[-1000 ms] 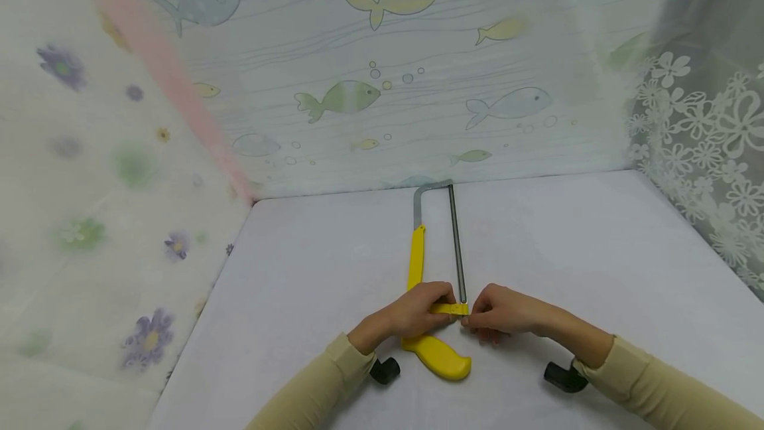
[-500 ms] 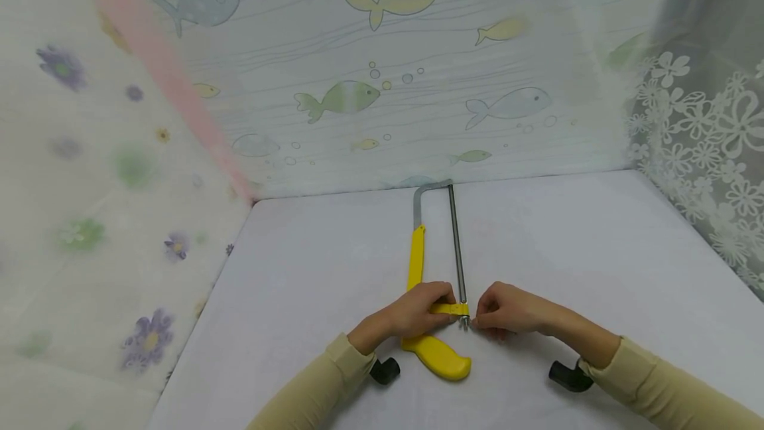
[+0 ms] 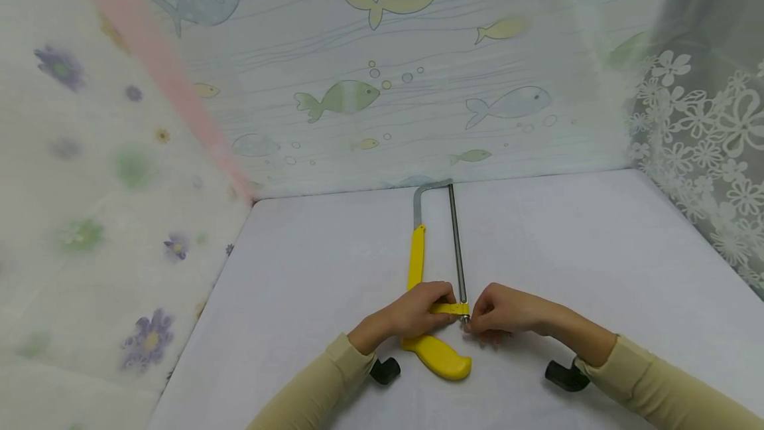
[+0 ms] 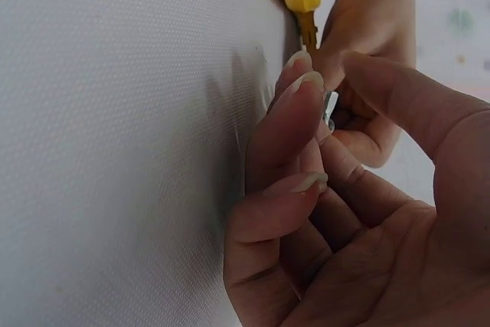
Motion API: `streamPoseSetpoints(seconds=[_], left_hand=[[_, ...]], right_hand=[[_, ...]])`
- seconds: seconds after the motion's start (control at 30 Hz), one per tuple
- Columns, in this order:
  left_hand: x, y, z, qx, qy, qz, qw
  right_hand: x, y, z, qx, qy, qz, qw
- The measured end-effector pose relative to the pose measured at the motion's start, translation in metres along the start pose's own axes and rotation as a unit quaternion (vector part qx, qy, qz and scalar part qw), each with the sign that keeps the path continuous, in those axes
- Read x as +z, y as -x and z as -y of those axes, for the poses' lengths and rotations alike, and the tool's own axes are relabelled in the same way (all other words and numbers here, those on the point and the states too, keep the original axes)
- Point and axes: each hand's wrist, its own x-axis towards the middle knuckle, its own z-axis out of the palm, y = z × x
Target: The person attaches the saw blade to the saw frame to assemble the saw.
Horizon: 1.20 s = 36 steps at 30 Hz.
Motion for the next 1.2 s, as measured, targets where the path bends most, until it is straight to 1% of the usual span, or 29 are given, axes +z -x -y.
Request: streamPoseSetpoints(seconds=[0.33,0.57,0.77,0.9,1.03,1.13,1.2], left_hand=[[0.000,0.001,0.001,0.007,-0.004,0.000,1.0000],[-0.001,0.000,0.001,0.004,-0.003,-0.001,1.0000],[-0.001,0.000,0.002,0.007,0.000,-0.009,0.9999],[-0.001,-0.001,0.004,0.009,0.000,-0.016,0.9998],[-0.001,-0.002,0.007,0.012,0.003,-0.024,0.9996],[-0.005,-0.001,0.006,0.016,0.011,-0.032,0.9993],[-0.011,-0.001,0.005,0.024,0.016,-0.044,0.9986]], right_hand=[[0.005,-0.005,-0.003,-0.001,0.015,-0.028,0.999],[0.005,-0.005,-0.001,-0.003,0.014,-0.034,0.999],[0.001,-0.004,-0.001,0.003,0.019,-0.033,0.999],[-0.013,0.002,0.001,0.006,0.036,-0.047,0.998],[-0.037,0.014,0.006,0.011,0.056,-0.087,0.995],[-0.055,0.023,0.007,0.003,0.087,-0.130,0.988],[-0.066,0.028,0.007,-0.007,0.128,-0.167,0.978]])
